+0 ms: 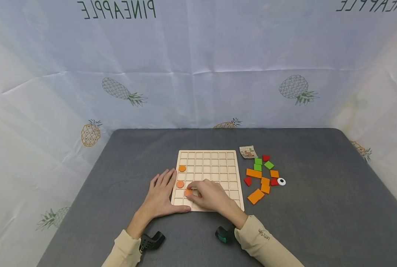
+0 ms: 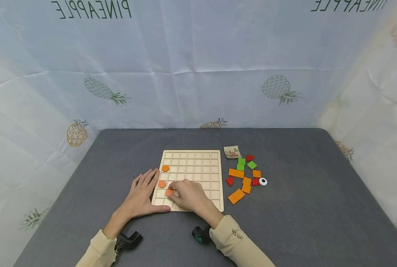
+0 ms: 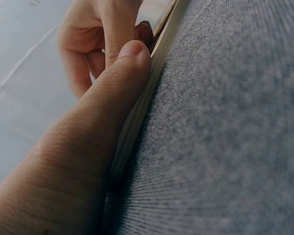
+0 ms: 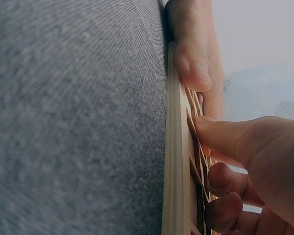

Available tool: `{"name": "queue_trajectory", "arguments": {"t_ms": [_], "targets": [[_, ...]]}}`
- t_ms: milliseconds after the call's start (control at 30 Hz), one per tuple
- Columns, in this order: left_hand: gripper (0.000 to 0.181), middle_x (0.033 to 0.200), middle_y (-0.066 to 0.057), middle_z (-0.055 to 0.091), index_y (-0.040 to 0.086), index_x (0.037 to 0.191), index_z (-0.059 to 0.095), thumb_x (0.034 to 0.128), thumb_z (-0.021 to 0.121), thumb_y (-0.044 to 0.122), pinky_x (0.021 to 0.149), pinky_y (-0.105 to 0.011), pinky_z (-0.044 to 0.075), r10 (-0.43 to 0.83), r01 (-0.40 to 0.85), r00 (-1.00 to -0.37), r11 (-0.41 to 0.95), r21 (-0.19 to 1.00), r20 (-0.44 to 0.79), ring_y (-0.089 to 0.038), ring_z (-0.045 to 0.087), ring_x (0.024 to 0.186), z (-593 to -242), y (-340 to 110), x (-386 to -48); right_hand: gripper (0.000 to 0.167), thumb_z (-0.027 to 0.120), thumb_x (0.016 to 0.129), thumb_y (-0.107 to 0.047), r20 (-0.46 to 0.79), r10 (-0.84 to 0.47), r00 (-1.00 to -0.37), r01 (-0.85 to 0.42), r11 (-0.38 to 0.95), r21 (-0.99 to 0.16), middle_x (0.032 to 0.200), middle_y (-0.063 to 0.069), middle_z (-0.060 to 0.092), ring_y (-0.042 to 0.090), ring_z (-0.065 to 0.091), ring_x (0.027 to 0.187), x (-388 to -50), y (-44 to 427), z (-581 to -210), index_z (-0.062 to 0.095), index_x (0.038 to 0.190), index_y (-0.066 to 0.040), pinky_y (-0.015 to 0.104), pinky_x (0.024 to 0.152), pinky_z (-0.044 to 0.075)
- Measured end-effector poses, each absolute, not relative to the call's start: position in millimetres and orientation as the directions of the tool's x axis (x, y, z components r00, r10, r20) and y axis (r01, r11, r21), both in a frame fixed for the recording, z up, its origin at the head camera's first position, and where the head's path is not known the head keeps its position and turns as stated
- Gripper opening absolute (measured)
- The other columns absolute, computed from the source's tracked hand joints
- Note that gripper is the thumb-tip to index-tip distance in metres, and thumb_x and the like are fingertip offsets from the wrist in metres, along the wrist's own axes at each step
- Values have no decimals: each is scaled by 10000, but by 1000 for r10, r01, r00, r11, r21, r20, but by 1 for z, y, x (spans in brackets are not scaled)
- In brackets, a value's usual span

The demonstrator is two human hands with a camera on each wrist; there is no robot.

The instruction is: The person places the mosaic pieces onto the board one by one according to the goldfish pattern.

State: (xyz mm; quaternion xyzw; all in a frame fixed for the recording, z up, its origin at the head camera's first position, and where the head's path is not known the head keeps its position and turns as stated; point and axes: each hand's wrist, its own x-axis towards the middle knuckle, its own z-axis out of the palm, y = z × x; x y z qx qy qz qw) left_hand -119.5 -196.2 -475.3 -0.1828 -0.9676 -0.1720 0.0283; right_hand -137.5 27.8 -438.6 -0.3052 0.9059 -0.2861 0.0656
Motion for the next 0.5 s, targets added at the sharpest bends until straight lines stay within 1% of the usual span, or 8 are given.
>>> {"name": "queue_trajectory", "arguments": {"t_ms": [333, 500], "targets": [[1338, 1686, -147, 293, 75, 1638, 216, 679, 624, 914, 1222, -616, 201, 343, 362, -932, 877, 318, 114, -359, 255, 1568, -474, -196, -119, 229, 715, 959, -268, 37, -589, -807, -504, 656, -561, 604, -126, 534, -16, 384, 476, -138, 28, -439, 769, 1150, -153, 201, 439, 291], [1329, 1687, -145, 291, 76, 1638, 217, 685, 630, 905, 1222, -616, 201, 343, 361, -932, 877, 317, 113, -357, 255, 1568, -474, -195, -119, 238, 722, 953, -265, 31, -595, -803, -504, 651, -568, 574, -134, 501, -16, 378, 463, -138, 29, -437, 768, 1157, -152, 198, 434, 280]]}}
